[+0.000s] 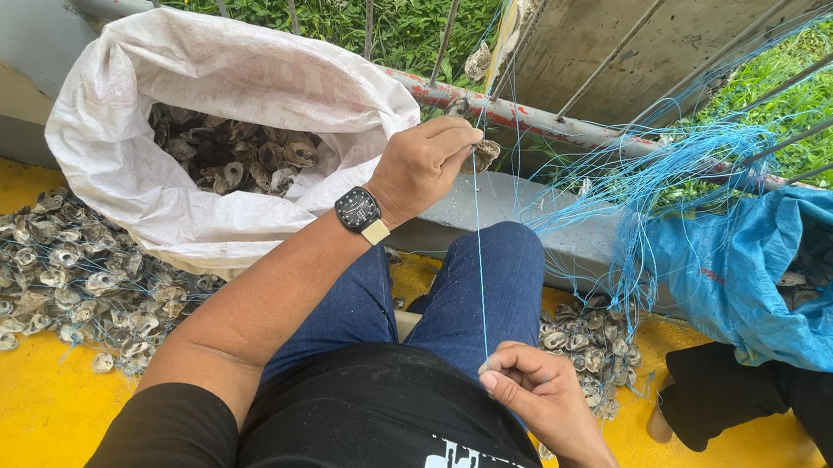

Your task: Stringing empty oyster shells onto a line of blue twine, likely for aquaculture spat collection.

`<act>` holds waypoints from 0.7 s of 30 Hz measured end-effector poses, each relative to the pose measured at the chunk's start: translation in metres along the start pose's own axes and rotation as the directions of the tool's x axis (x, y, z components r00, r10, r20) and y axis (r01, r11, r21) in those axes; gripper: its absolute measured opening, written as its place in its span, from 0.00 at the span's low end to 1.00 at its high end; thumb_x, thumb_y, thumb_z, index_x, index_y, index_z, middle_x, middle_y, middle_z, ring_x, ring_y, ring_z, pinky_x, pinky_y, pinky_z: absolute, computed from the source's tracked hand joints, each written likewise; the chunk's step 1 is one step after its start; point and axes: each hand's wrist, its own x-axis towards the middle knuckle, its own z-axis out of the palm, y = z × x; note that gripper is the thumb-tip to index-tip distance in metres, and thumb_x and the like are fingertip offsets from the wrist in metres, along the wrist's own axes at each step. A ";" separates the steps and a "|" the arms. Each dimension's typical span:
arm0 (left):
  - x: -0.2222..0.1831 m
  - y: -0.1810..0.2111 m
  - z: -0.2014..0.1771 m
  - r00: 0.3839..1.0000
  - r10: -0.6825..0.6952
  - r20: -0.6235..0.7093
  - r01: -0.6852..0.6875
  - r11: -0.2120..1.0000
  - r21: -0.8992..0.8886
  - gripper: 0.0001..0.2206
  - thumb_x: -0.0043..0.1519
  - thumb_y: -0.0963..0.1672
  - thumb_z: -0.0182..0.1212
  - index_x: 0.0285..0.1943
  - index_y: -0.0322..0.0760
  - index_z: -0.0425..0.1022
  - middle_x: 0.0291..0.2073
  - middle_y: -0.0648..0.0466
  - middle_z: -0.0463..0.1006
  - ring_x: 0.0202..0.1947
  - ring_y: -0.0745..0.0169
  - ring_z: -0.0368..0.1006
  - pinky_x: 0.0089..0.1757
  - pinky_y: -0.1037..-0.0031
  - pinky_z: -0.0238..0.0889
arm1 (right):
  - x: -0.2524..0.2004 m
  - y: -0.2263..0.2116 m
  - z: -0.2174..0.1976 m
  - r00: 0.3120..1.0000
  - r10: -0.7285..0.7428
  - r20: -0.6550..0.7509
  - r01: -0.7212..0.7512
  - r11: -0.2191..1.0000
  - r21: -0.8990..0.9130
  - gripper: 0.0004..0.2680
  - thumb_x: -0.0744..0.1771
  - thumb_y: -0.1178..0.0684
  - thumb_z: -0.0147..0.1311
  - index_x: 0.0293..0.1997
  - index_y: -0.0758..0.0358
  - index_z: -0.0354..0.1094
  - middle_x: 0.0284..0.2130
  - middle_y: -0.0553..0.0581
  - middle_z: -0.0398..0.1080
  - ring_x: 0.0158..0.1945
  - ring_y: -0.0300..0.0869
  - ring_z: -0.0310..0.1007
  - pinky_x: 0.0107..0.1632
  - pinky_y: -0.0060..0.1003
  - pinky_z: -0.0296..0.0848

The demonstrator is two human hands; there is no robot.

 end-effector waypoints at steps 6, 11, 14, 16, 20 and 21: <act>0.004 0.002 -0.004 1.000 0.017 0.002 -0.017 1.000 -0.004 0.10 0.61 0.35 0.66 0.50 0.33 0.78 0.44 0.49 0.81 0.41 0.51 0.81 0.41 0.70 0.75 | 0.003 -0.007 -0.010 0.994 -0.107 -0.023 0.103 0.987 -0.125 0.03 0.64 0.58 0.63 0.34 0.67 0.77 0.29 0.51 0.72 0.33 0.34 0.68 0.36 0.30 0.68; 0.004 0.013 -0.008 0.999 -0.028 0.029 0.031 0.993 -0.118 0.09 0.62 0.35 0.65 0.49 0.32 0.77 0.41 0.48 0.81 0.40 0.52 0.81 0.40 0.70 0.74 | 0.051 -0.053 -0.021 0.704 -0.685 -0.186 0.348 0.562 -0.750 0.02 0.66 0.59 0.59 0.38 0.65 0.72 0.34 0.54 0.72 0.37 0.39 0.70 0.40 0.33 0.69; 0.004 0.022 -0.005 0.996 -0.077 0.049 0.087 0.962 -0.259 0.09 0.63 0.34 0.63 0.49 0.31 0.77 0.40 0.48 0.80 0.39 0.56 0.81 0.40 0.72 0.74 | 0.104 -0.077 -0.031 0.556 -0.767 -0.319 0.353 0.566 -0.745 0.02 0.69 0.60 0.59 0.37 0.66 0.73 0.33 0.55 0.71 0.36 0.41 0.70 0.42 0.34 0.70; 0.003 0.029 -0.004 0.985 -0.161 0.062 0.173 0.920 -0.352 0.11 0.62 0.34 0.64 0.52 0.31 0.76 0.39 0.49 0.81 0.38 0.61 0.80 0.40 0.74 0.73 | 0.142 -0.095 -0.031 0.552 -0.775 -0.306 0.440 0.583 -0.684 0.03 0.69 0.59 0.60 0.43 0.66 0.75 0.35 0.55 0.75 0.39 0.39 0.73 0.46 0.31 0.72; 0.014 0.040 -0.008 0.935 -0.328 0.136 0.353 0.814 -0.461 0.17 0.61 0.36 0.64 0.58 0.31 0.70 0.37 0.52 0.81 0.36 0.69 0.78 0.37 0.78 0.72 | 0.196 -0.113 -0.019 0.750 -0.580 -0.318 0.565 0.812 -0.147 0.05 0.69 0.57 0.58 0.45 0.67 0.75 0.36 0.53 0.78 0.40 0.34 0.74 0.48 0.30 0.73; 0.015 0.040 -0.009 0.906 -0.387 0.174 0.419 0.755 -0.504 0.19 0.60 0.36 0.65 0.60 0.31 0.67 0.36 0.53 0.81 0.34 0.72 0.77 0.36 0.79 0.71 | 0.206 -0.114 -0.019 0.825 -0.475 -0.307 0.514 0.856 0.059 0.05 0.68 0.58 0.59 0.45 0.68 0.75 0.35 0.53 0.77 0.37 0.34 0.72 0.45 0.30 0.71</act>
